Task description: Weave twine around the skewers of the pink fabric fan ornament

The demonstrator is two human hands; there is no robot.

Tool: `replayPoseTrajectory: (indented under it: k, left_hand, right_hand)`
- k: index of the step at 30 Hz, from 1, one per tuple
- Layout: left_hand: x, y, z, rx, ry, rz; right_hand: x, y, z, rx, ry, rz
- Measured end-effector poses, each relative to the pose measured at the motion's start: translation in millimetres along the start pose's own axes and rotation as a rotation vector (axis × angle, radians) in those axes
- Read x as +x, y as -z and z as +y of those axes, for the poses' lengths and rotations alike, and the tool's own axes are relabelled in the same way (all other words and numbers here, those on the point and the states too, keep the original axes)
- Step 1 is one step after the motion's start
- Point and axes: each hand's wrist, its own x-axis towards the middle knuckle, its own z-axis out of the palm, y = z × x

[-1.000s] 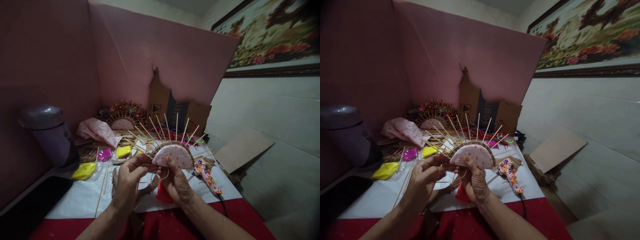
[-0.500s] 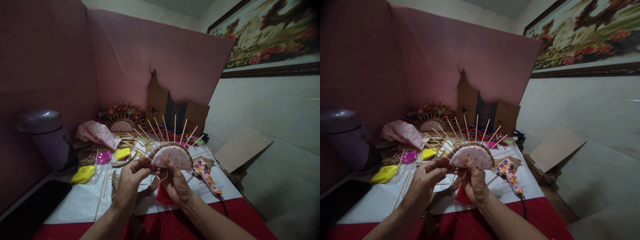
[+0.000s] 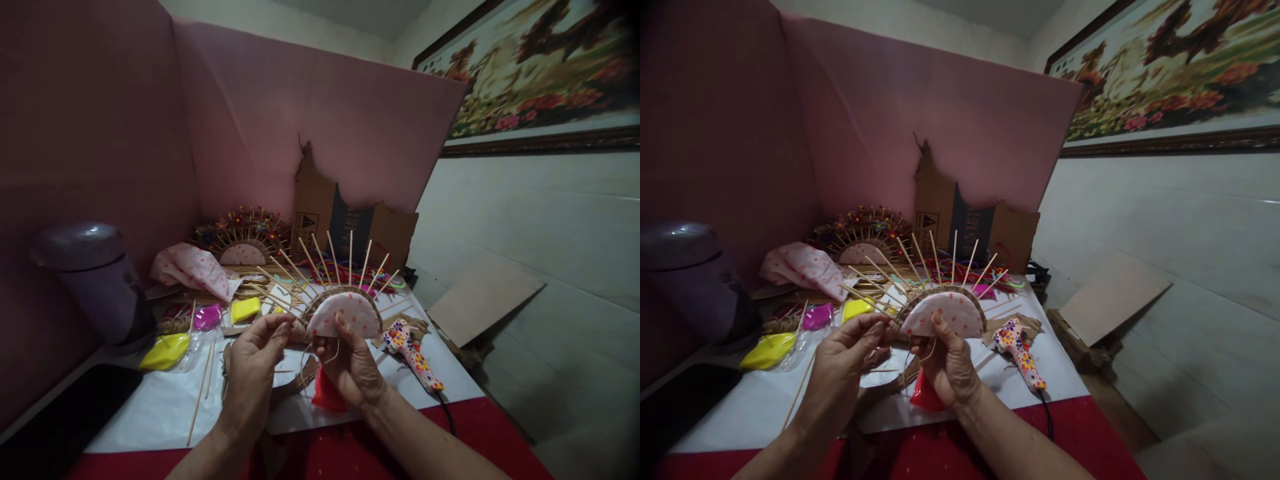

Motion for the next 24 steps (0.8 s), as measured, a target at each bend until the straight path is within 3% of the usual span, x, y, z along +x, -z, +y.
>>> replayPoseTrajectory:
  k: [4, 12, 17, 24]
  left_hand:
    - [-3.4, -2.5, 0.8, -0.083, -0.037, -0.035]
    - [-4.1, -6.5, 7.3, -0.056, 0.017, -0.054]
    - [-0.2, -3.8, 3.3, -0.050, 0.038, -0.016]
    - [2.6, -4.4, 0.7, -0.020, 0.097, 0.034]
  right_hand:
    - [-1.0, 1.3, 1.3, -0.035, 0.006, 0.017]
    - [-4.5, -1.8, 2.5, -0.113, 0.036, 0.012]
    - [-4.4, -3.4, 4.0, -0.121, 0.059, 0.056]
    - [-1.0, -0.5, 4.6, -0.129, 0.063, 0.021]
